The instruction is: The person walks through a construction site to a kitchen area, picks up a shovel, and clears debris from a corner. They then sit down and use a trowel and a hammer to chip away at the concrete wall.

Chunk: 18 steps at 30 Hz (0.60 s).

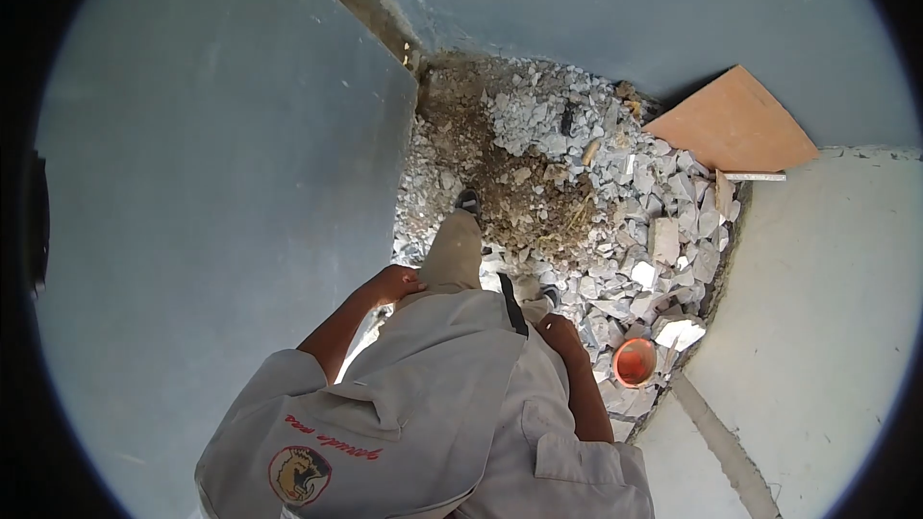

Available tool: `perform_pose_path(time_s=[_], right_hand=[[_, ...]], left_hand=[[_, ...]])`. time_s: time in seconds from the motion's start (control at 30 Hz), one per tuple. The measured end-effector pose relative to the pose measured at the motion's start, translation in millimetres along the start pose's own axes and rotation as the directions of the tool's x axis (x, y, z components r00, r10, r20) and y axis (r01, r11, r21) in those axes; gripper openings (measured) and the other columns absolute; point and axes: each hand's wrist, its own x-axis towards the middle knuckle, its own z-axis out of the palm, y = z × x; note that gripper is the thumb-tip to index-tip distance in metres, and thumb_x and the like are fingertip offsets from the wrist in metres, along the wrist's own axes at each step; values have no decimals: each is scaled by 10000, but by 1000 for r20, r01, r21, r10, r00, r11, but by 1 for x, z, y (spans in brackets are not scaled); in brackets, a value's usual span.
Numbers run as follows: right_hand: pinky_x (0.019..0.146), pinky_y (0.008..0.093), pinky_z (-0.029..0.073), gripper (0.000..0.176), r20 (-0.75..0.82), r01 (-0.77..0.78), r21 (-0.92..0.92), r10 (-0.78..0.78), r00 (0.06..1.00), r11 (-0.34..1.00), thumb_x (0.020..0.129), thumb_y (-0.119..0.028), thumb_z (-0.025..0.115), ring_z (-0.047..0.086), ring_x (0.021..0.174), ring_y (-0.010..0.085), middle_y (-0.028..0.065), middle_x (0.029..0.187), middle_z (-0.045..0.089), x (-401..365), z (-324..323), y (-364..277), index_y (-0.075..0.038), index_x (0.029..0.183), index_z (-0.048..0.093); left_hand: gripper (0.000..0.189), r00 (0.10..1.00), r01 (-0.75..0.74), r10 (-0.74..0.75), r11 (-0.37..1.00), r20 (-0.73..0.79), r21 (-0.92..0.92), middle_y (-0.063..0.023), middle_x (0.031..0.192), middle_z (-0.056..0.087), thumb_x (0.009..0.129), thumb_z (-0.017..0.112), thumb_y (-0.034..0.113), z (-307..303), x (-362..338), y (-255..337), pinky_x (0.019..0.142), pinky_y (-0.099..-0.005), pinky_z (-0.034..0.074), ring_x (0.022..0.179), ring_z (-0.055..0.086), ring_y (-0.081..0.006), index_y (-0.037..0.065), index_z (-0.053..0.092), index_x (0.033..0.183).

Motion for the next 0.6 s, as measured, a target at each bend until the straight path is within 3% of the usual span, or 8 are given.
perform_pose_path(time_s=[0.1,0.2,0.23,0.33,0.43,0.5,0.57,0.6], right_hand=[[712,430,512,334,31,8,45,-9,999,999,840,-338,663,674,784,347,200,824,685,-47,11,53,-6,831,693],[690,425,504,352,-97,-31,173,48,994,984,843,-342,659,667,744,333,197,798,681,-101,7,95,8,821,688],[658,404,503,444,-101,-22,185,41,994,982,824,-432,679,668,727,315,180,781,681,-116,11,117,12,836,685],[663,400,503,458,-117,-32,234,61,991,972,822,-448,672,665,726,308,184,767,677,-156,15,149,9,833,686],[701,422,501,435,-108,-61,289,96,989,955,815,-426,656,656,771,343,203,806,667,-186,28,169,9,826,666],[687,423,507,430,-143,-57,400,124,982,915,819,-422,663,652,737,357,206,767,662,-203,46,187,7,828,667],[705,411,508,400,-261,-7,520,166,951,854,830,-402,656,656,776,341,200,814,670,-220,61,200,-2,851,667],[747,374,509,363,-251,-57,582,246,936,811,853,-363,642,660,804,300,185,846,681,-229,67,208,-7,910,681]], left_hand=[[343,995,96,-98,991,16,98,-104,823,680,860,669,370,65,-5,-2,729,-341,487,772,620,-196,29,674,897],[334,1000,18,-12,931,-19,364,-112,822,683,856,673,356,131,-24,-1,717,-340,489,765,628,-205,24,667,890],[339,1000,13,-6,920,-19,392,-117,818,681,854,668,355,147,-32,-2,720,-343,491,766,634,-213,18,659,891],[358,1000,-23,19,897,14,441,-157,782,640,829,663,375,183,-58,16,666,-380,477,730,612,-271,19,653,799],[359,999,24,-37,911,23,411,-158,724,602,814,673,358,208,-76,23,630,-393,449,667,562,-267,6,632,756],[295,999,-23,11,919,33,393,-105,623,543,803,673,282,223,-87,23,575,-376,406,593,486,-186,8,615,713],[244,995,44,-61,976,74,212,-27,614,530,803,666,215,230,-89,8,556,-333,395,601,468,-112,11,606,681],[220,991,80,-101,973,88,218,26,632,517,809,650,166,253,-111,69,550,-294,391,623,465,-75,13,597,660]])
